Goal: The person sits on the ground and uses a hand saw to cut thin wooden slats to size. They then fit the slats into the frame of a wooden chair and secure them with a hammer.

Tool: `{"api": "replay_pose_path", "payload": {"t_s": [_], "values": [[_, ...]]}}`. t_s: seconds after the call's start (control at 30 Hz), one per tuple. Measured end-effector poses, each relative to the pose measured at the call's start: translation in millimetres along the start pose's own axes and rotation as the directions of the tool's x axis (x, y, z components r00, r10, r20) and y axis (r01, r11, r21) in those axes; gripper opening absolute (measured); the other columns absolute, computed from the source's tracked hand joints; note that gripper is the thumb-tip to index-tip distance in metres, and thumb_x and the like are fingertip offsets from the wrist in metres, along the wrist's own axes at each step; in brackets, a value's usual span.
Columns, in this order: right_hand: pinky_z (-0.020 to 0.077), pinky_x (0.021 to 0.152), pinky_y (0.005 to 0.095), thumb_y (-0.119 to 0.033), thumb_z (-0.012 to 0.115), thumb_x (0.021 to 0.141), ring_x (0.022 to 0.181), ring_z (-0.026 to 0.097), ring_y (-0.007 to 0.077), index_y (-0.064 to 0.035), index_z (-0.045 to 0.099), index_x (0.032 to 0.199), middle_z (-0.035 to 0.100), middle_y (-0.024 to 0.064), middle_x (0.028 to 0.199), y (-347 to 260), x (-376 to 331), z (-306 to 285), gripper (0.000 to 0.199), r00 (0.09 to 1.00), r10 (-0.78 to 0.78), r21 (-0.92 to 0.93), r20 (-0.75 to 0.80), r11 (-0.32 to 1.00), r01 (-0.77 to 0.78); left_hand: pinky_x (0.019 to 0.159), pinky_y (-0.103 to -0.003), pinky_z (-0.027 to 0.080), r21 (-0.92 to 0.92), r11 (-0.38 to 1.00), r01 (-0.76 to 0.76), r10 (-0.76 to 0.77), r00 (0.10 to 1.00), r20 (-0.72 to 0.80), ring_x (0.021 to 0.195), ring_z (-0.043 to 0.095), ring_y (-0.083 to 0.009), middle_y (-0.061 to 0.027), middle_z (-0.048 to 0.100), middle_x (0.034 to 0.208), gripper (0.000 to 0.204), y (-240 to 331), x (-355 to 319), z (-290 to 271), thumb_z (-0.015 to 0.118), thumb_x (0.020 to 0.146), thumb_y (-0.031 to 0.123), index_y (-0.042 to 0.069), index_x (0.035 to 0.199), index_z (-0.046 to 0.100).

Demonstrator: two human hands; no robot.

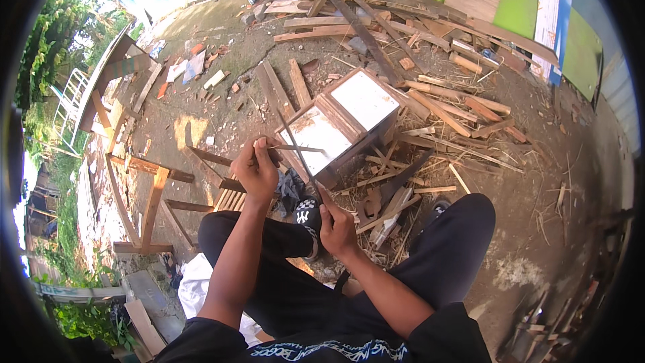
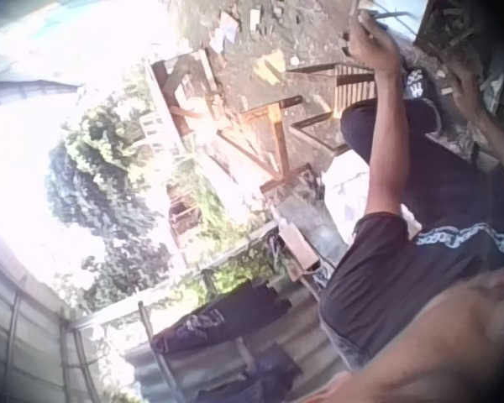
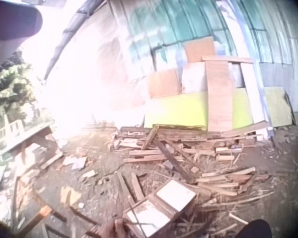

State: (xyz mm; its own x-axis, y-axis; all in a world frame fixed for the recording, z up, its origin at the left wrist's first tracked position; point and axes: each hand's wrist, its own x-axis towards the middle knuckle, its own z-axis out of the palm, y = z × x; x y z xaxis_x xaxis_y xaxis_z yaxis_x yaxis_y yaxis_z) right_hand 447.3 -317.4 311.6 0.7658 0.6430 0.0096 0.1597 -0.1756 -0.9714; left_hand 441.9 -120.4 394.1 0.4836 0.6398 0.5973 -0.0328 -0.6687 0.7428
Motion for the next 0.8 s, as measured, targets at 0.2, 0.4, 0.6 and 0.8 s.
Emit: {"api": "replay_pose_path", "payload": {"t_s": [0.2, 0.4, 0.6, 0.8], "values": [[0.0533, 0.1, 0.0448, -0.015, 0.049, 0.11, 0.127, 0.063, 0.0456, -0.0051, 0.056, 0.151, 0.066, 0.0299, 0.135, 8.3, 4.6, -1.1, 0.043, 0.999, 0.054, 0.045, -0.001, 0.998, -0.054, 0.054, -0.025, 0.05, -0.001, 1.0, -0.002, 0.002, 0.999, 0.037, 0.057, 0.068, -0.0118, -0.0066, 0.071, 0.072, 0.024, 1.6, -3.9, -0.9, 0.057, 0.107, 0.006, -0.004, 0.091, 0.07], [0.0548, 0.096, 0.0455, -0.016, 0.049, 0.11, 0.122, 0.064, 0.0478, -0.0098, 0.057, 0.152, 0.067, 0.0296, 0.132, -3.4, 12.3, -3.9, 0.043, 0.974, 0.223, -0.009, 0.051, 0.975, -0.222, 0.055, -0.026, 0.051, 0.019, 0.999, -0.035, 0.034, 0.999, 0.039, 0.058, 0.068, -0.0126, -0.0078, 0.07, 0.071, 0.022, -1.9, -6.0, -2.5, 0.058, 0.106, 0.006, -0.003, 0.091, 0.071], [0.0572, 0.088, 0.0463, -0.017, 0.049, 0.11, 0.112, 0.069, 0.0467, -0.013, 0.055, 0.153, 0.068, 0.0313, 0.127, 5.4, 0.7, 7.3, 0.044, 0.993, -0.095, 0.038, -0.076, 0.994, 0.098, 0.051, -0.025, 0.048, -0.009, 0.996, -0.093, 0.093, 0.993, 0.075, 0.057, 0.064, -0.0101, -0.0081, 0.073, 0.077, 0.03, -5.8, -10.0, -4.0, 0.049, 0.112, 0.013, -0.006, 0.097, 0.068], [0.0525, 0.07, 0.0466, -0.019, 0.049, 0.11, 0.08, 0.071, 0.0453, -0.0152, 0.055, 0.154, 0.069, 0.0318, 0.093, 7.1, 3.0, 3.6, 0.045, 0.995, -0.079, -0.023, -0.062, 0.997, 0.077, 0.052, -0.025, 0.049, -0.043, 0.999, -0.025, 0.027, 0.998, 0.061, 0.058, 0.066, -0.0113, -0.0088, 0.074, 0.08, 0.031, -8.7, -4.2, -6.5, 0.05, 0.112, 0.015, -0.006, 0.098, 0.067]]}}
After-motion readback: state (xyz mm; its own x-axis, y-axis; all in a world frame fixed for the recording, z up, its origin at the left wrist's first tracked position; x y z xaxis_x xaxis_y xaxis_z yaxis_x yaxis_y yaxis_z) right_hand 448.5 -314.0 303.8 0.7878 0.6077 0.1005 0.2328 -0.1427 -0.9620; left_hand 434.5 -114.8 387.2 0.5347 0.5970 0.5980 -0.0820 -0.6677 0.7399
